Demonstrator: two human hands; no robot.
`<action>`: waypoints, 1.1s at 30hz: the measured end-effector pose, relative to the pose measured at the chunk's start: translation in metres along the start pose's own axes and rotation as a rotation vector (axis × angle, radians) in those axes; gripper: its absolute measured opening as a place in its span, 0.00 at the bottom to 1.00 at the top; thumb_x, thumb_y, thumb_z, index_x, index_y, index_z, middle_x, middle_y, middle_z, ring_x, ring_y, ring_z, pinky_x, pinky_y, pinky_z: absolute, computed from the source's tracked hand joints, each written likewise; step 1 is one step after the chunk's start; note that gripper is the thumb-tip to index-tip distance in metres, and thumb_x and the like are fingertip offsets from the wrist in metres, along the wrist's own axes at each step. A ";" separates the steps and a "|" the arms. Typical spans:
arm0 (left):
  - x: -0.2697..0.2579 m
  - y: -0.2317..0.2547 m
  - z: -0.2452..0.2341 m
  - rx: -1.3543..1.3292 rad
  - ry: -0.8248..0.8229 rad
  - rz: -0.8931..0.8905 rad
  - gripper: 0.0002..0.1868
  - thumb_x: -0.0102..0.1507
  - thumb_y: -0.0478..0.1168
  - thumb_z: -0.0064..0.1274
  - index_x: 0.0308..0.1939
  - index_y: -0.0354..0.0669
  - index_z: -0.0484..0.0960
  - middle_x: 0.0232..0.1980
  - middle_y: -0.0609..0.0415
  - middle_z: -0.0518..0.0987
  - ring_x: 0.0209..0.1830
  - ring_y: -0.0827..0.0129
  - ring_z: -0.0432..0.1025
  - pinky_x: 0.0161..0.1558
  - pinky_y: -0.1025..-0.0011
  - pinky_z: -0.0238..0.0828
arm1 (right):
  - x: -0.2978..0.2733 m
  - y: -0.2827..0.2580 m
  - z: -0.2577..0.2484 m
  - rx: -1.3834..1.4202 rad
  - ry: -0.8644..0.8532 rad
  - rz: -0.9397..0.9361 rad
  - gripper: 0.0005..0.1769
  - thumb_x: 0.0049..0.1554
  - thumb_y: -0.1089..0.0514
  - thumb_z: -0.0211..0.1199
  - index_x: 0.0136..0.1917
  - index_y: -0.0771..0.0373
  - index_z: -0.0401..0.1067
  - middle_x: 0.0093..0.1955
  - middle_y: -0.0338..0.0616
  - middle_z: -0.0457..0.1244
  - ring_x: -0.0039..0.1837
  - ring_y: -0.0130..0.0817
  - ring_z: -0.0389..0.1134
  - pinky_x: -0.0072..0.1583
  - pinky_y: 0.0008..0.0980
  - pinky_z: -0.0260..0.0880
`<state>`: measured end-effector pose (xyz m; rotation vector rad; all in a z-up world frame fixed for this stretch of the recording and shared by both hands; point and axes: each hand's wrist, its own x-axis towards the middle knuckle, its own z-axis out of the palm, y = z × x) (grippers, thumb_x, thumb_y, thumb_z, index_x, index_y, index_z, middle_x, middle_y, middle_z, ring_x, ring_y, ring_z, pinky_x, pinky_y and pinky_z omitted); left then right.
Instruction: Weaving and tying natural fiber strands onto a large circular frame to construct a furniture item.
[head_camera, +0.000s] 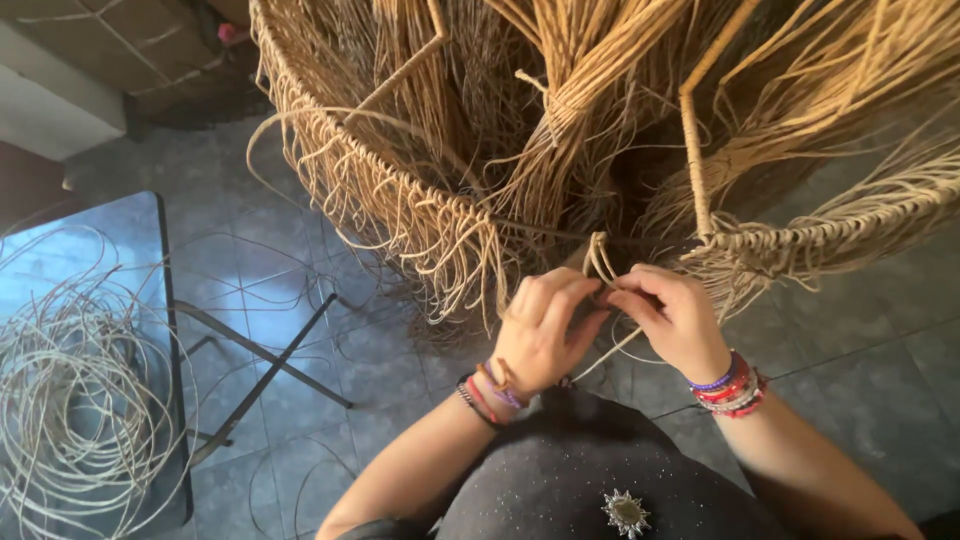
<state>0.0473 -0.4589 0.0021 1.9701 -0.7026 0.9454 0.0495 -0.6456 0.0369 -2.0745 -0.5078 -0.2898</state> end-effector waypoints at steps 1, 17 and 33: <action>-0.001 -0.001 0.003 0.037 -0.022 0.107 0.12 0.64 0.38 0.56 0.51 0.43 0.82 0.45 0.48 0.79 0.47 0.49 0.76 0.45 0.58 0.78 | -0.002 0.003 0.003 0.093 -0.021 0.076 0.05 0.59 0.58 0.67 0.44 0.61 0.79 0.31 0.44 0.66 0.38 0.33 0.68 0.42 0.35 0.70; 0.000 0.001 -0.021 -0.749 -0.795 -0.791 0.70 0.41 0.58 0.75 0.79 0.39 0.51 0.66 0.29 0.61 0.38 0.49 0.75 0.33 0.60 0.82 | -0.019 0.027 -0.015 0.212 0.026 0.217 0.10 0.56 0.64 0.71 0.52 0.66 0.78 0.39 0.48 0.70 0.40 0.31 0.73 0.47 0.29 0.75; 0.026 0.000 0.008 -1.111 -0.876 -0.730 0.15 0.69 0.54 0.53 0.49 0.48 0.78 0.37 0.61 0.77 0.33 0.74 0.72 0.34 0.75 0.73 | -0.008 0.020 -0.032 0.104 0.000 0.035 0.03 0.54 0.66 0.72 0.44 0.65 0.80 0.40 0.45 0.70 0.39 0.33 0.72 0.37 0.28 0.73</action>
